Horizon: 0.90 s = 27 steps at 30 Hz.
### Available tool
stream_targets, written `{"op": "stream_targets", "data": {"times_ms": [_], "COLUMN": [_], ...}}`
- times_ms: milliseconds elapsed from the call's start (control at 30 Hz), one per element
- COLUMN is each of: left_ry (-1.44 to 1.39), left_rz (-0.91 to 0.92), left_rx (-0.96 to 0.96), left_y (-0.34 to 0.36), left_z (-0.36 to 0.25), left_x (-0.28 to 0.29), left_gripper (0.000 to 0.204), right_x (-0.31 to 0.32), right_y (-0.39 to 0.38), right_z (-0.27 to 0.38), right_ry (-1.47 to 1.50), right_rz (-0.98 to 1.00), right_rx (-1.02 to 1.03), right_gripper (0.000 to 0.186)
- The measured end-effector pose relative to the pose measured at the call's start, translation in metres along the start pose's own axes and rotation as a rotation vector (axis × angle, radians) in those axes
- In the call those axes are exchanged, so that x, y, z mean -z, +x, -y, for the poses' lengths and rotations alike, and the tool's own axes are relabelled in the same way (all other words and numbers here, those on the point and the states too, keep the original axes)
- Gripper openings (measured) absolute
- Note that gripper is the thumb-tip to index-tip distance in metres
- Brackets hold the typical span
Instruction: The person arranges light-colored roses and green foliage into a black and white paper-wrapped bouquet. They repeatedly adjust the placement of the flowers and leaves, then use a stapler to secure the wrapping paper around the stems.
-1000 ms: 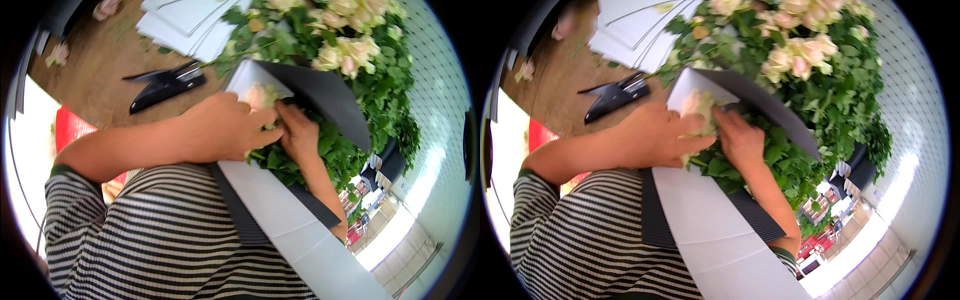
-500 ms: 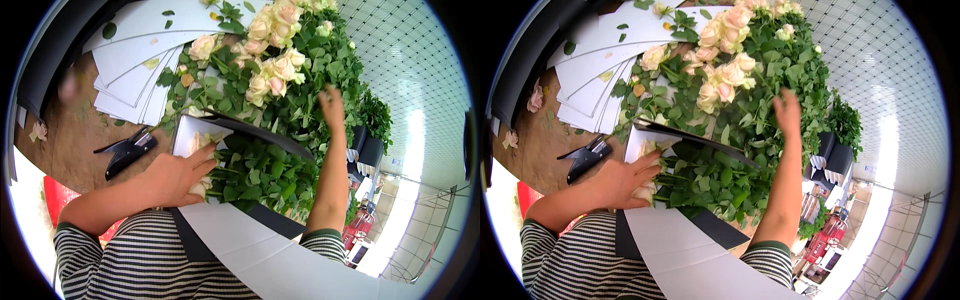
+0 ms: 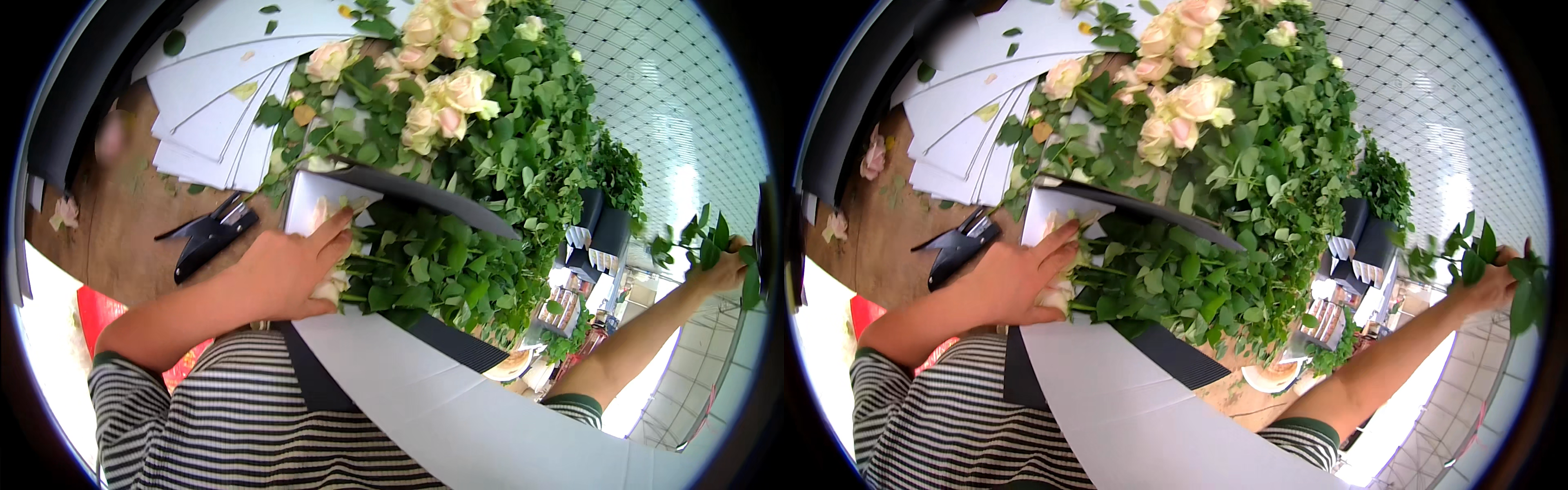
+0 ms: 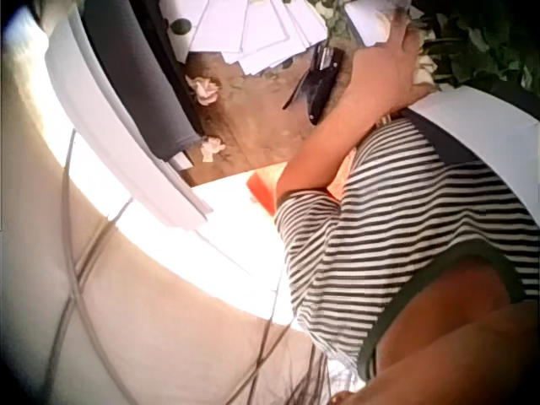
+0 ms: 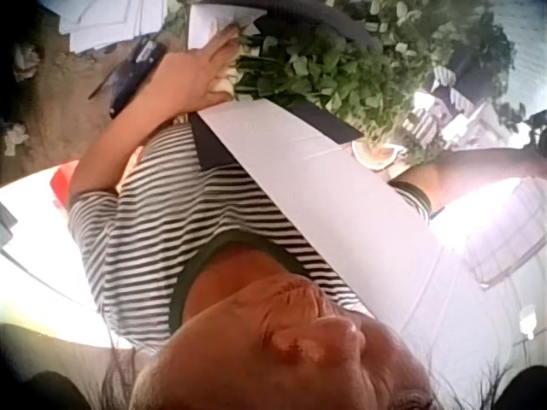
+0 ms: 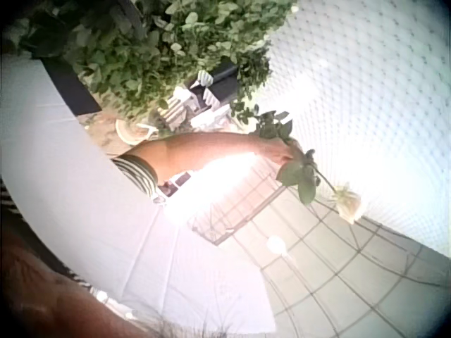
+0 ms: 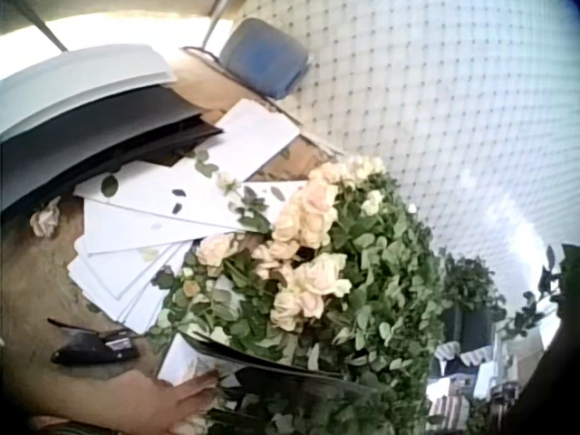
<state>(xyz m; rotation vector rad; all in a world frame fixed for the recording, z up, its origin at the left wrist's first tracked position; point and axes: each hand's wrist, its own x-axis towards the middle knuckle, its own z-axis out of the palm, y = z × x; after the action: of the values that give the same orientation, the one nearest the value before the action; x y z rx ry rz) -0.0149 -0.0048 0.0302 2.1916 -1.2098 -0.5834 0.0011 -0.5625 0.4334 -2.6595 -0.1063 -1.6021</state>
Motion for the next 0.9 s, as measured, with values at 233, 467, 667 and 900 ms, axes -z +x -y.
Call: {"op": "stream_targets", "data": {"times_ms": [233,467,667,900], "left_ry": [-0.064,-0.011,0.024,-0.009], "left_rz": [-0.064,-0.100,-0.150,-0.127], "left_rx": [-0.004,-0.037,-0.054,-0.070], "left_y": [-0.010,-0.011,-0.013,-0.007], "left_z": [0.007,0.011,0.013,0.018], "left_x": [-0.010,-0.023,-0.022,-0.020], "left_gripper": [0.080,0.081,0.082,0.079], "right_x": [-0.041,-0.116,-0.147,-0.152], "right_y": [-0.215,-0.331,-0.365,-0.365], "right_z": [0.204,0.268,0.255,0.254], "right_ry": [0.689,0.698,0.580,0.413], "right_rz": [0.894,1.128,1.295,1.424], "right_rx": [-0.448,-0.583,-0.386,-0.222], "right_gripper": [0.055,0.022,0.017,0.022]}}
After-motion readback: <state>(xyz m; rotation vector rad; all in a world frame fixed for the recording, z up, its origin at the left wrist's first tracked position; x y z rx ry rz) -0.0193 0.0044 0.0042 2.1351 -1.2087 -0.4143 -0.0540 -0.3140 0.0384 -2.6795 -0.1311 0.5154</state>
